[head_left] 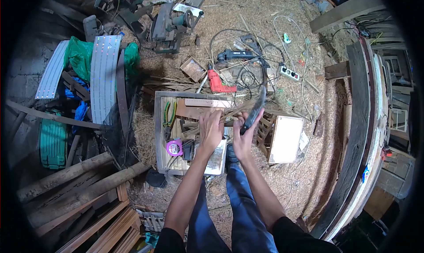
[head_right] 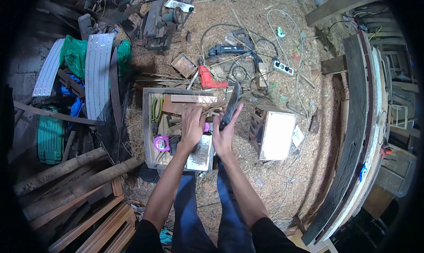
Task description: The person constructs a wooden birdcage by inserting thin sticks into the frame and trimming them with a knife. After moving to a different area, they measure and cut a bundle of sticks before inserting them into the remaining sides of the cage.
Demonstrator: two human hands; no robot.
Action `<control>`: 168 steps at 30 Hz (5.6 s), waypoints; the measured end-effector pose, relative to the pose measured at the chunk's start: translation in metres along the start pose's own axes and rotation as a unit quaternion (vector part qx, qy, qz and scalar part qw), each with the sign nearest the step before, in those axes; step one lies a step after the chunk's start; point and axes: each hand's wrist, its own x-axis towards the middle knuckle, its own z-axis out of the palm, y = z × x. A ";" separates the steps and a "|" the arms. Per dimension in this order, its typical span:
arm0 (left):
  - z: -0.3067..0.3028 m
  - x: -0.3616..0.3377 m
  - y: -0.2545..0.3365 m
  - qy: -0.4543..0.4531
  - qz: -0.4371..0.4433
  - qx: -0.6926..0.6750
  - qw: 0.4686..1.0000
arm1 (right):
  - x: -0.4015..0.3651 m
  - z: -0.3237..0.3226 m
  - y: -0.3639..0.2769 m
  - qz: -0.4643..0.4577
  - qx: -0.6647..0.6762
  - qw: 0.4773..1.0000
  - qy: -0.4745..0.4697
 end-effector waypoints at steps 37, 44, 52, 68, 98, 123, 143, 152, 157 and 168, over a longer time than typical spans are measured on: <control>-0.146 -0.018 0.074 0.007 -0.132 0.058 0.989 | -0.033 -0.034 0.014 0.142 0.086 0.986 0.020; -0.149 -0.096 -0.002 -0.022 -0.330 0.104 0.938 | -0.005 0.001 0.013 0.084 0.125 0.989 -0.004; -0.153 -0.138 -0.037 0.093 -0.395 0.060 0.912 | 0.000 0.032 0.039 0.122 0.199 0.971 0.061; -0.078 -0.177 -0.077 0.008 -0.406 0.022 0.914 | -0.024 0.024 0.096 -0.057 -0.317 0.946 -0.032; -0.043 -0.148 -0.070 0.001 -0.382 -0.071 0.921 | -0.022 0.082 0.090 0.189 -0.461 0.867 0.021; -0.058 -0.161 0.063 0.057 -0.369 -0.400 0.837 | -0.126 -0.005 -0.008 0.210 0.055 0.976 -0.017; -0.203 -0.261 0.315 -0.098 -0.064 -0.278 0.953 | -0.320 -0.251 -0.244 -0.019 -0.080 0.994 -0.073; -0.292 -0.449 0.396 -0.233 -0.097 -0.401 0.880 | -0.560 -0.281 -0.271 -0.082 0.104 0.991 0.003; -0.292 -0.516 0.458 -0.359 -0.056 -0.339 0.868 | -0.681 -0.348 -0.318 0.064 0.191 0.977 0.068; -0.186 -0.649 0.602 -0.525 0.079 -0.216 0.820 | -0.863 -0.468 -0.275 0.037 0.235 0.908 0.344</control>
